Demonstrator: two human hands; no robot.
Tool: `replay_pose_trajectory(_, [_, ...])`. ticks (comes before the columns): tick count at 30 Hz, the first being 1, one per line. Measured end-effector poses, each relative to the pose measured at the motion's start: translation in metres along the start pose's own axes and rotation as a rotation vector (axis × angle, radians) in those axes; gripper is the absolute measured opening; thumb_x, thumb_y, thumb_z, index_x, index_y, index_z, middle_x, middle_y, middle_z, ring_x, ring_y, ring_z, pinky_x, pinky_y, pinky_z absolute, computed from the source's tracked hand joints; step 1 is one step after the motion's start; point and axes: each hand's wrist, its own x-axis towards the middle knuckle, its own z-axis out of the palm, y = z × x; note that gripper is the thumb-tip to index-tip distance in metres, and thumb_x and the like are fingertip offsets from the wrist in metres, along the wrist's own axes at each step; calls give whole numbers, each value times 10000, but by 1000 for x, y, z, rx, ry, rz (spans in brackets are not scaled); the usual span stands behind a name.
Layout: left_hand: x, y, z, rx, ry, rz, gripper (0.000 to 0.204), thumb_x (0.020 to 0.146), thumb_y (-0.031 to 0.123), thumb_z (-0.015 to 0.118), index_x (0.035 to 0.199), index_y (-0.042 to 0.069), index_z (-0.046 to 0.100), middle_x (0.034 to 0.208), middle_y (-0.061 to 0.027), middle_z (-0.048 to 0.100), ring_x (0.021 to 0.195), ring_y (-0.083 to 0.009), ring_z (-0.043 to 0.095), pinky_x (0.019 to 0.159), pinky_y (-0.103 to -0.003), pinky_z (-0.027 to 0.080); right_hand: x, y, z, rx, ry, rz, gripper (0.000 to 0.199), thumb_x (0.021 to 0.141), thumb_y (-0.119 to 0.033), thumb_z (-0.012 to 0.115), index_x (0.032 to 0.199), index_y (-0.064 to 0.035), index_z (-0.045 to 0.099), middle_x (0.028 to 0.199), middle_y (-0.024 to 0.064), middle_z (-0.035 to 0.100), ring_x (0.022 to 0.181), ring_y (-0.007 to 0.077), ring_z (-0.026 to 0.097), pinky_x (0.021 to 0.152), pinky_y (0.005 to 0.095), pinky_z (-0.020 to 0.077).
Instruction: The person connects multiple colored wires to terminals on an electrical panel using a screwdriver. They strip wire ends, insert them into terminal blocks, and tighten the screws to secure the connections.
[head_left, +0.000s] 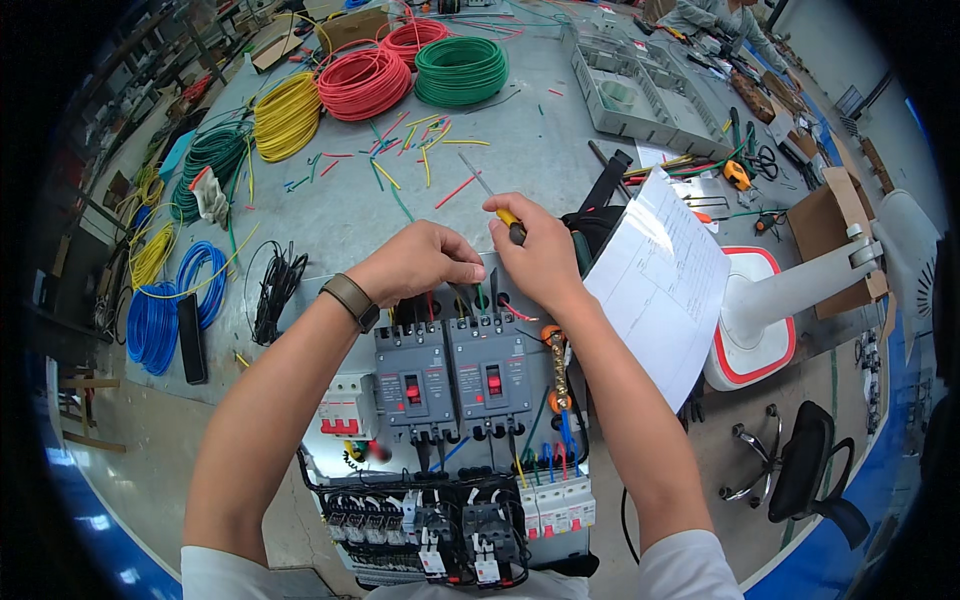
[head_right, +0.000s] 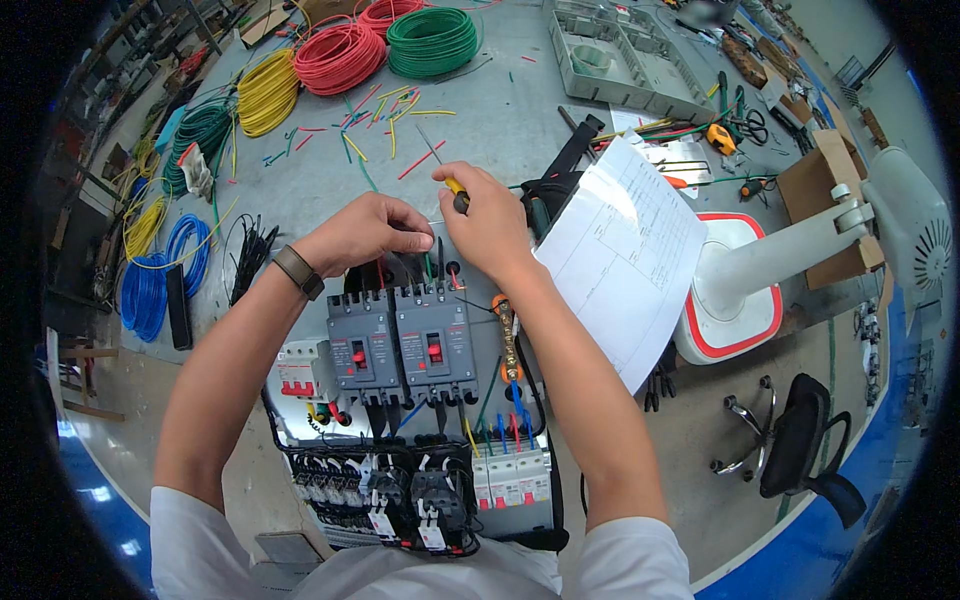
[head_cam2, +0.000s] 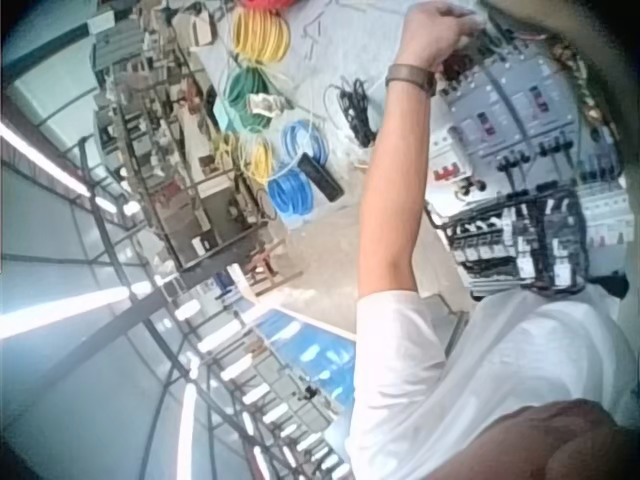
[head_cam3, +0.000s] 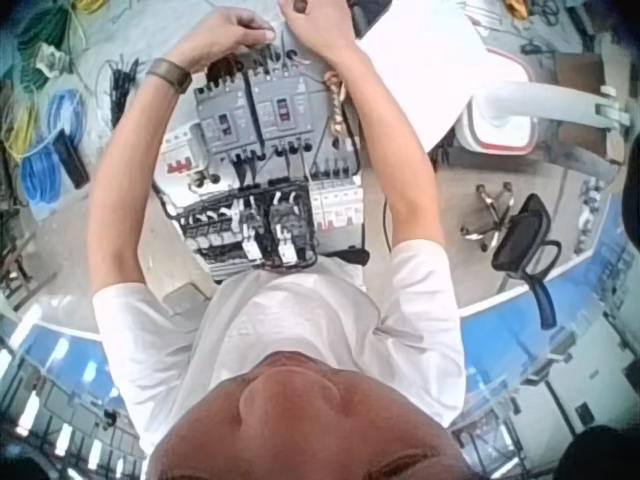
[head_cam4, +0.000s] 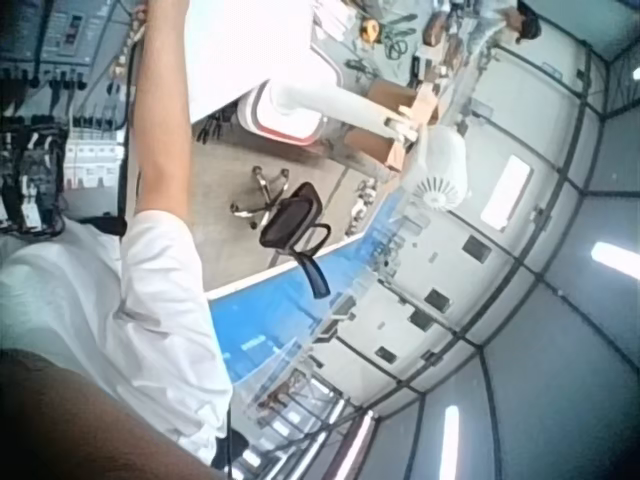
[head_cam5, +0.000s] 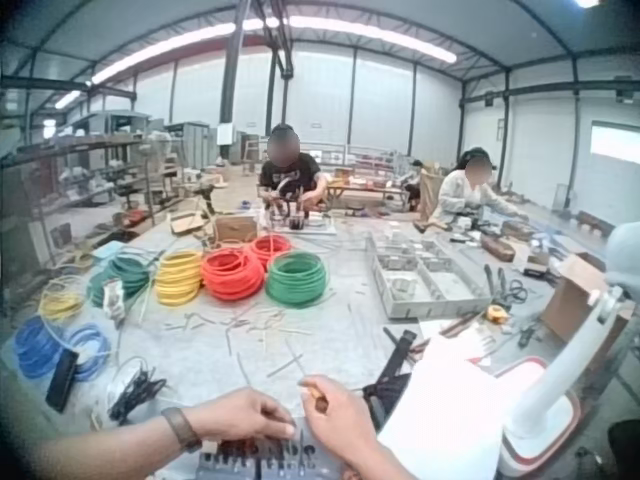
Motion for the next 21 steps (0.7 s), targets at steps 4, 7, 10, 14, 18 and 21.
replay_pose_trajectory(4, [-1,-2,1,-14,5,6,203,1002,148,859,1140,1,833,1023,-23,804,915,-102,712,855,-293,573,-2,1,4,2,33,10,258,1000,-146,713,1236,-49,753,1171,170,799,1067,355,778,947,396,591])
replay_pose_trajectory(7, [-3,-4,2,-35,20,27,200,994,155,870,1114,2,827,1010,-22,800,909,-98,709,837,-293,572,-1,2,4,2,34,-7,262,995,-147,713,1234,-50,757,1171,168,801,1072,354,779,951,397,590])
replay_pose_trajectory(10, [-4,-4,2,24,52,51,193,989,194,872,1025,15,810,945,-2,766,858,-82,677,773,-283,548,-2,5,5,11,74,-60,242,986,-151,709,1217,-103,762,1128,158,794,993,369,768,879,437,588])
replay_pose_trajectory(14, [-7,3,5,138,68,4,256,990,264,848,889,43,768,830,41,679,744,-57,578,665,-267,464,-1,10,6,17,92,-80,240,976,-151,709,1208,-131,764,1101,153,791,954,377,762,838,460,586])
replay_pose_trajectory(18, [-6,-1,8,108,82,-4,277,991,272,825,831,64,739,773,69,615,688,-51,504,622,-273,398,-1,8,7,19,82,-52,246,972,-155,704,1210,-139,765,1097,145,793,954,373,762,833,460,585])
replay_pose_trajectory(21, [-7,-1,10,72,84,-17,299,989,250,827,779,88,690,740,85,571,670,-45,469,601,-283,368,-2,5,7,16,63,-11,253,977,-159,702,1219,-120,766,1110,141,800,981,355,770,867,435,587])
